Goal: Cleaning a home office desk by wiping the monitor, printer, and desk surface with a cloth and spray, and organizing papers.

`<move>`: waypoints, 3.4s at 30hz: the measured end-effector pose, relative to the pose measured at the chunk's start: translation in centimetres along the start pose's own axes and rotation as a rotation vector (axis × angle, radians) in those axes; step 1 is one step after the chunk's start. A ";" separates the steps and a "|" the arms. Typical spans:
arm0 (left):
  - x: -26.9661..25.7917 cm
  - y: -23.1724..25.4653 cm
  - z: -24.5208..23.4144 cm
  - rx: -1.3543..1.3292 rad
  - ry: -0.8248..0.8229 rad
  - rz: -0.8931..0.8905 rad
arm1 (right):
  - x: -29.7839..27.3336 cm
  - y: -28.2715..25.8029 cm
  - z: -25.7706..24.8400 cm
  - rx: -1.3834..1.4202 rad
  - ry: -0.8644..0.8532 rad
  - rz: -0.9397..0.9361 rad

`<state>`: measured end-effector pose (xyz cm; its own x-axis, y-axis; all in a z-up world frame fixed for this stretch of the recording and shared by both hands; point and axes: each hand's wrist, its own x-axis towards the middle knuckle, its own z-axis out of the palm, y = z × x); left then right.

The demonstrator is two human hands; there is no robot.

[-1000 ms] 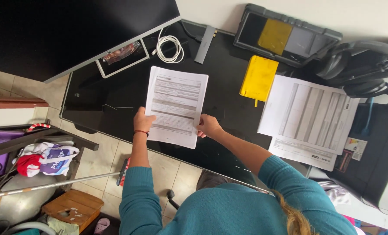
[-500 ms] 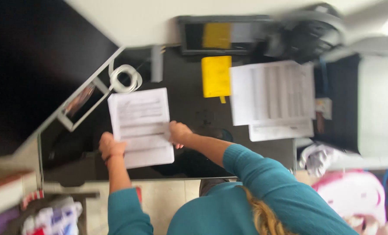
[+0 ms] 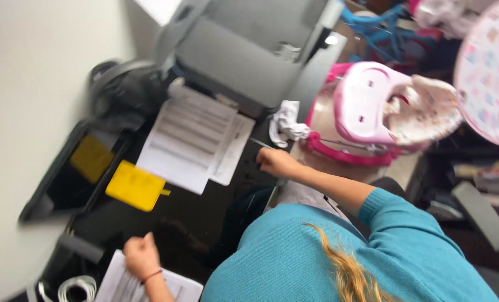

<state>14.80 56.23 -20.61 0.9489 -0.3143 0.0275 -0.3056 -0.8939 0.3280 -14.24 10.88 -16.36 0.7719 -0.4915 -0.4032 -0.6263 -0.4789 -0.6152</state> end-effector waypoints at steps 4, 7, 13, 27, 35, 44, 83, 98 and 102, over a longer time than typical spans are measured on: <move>1.5 23.8 2.2 -0.094 -0.303 0.497 | -5.6 4.1 -3.5 0.295 0.214 0.368; -1.7 35.4 6.5 -0.241 -0.408 0.953 | -8.2 7.1 -2.1 0.327 0.354 0.302; -6.4 50.0 11.6 -0.085 -0.346 1.525 | -13.5 12.3 -6.2 0.506 0.390 0.399; -5.8 51.8 19.8 0.416 -0.443 1.255 | -23.3 34.8 -19.9 2.174 1.164 0.093; -6.5 53.3 20.8 0.444 -0.507 1.116 | -21.0 40.7 -20.8 2.116 0.965 0.089; -7.4 53.9 21.2 0.370 -0.461 1.031 | -22.6 37.1 -22.2 1.940 0.519 -0.039; -8.2 54.5 19.1 0.421 -0.424 1.120 | -44.2 31.6 -29.2 1.746 1.219 -0.412; -7.7 53.6 19.9 0.416 -0.379 1.167 | -39.8 34.9 -28.1 1.803 1.265 -0.251; -8.3 54.0 18.7 0.391 -0.306 1.203 | -30.5 35.3 -29.5 1.816 1.029 -0.263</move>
<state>-11.06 4.56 -20.73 0.0247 -0.9922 -0.1224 -0.9987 -0.0189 -0.0481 -63.10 -12.51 -5.74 0.0799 -0.9807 -0.1784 0.7380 0.1785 -0.6507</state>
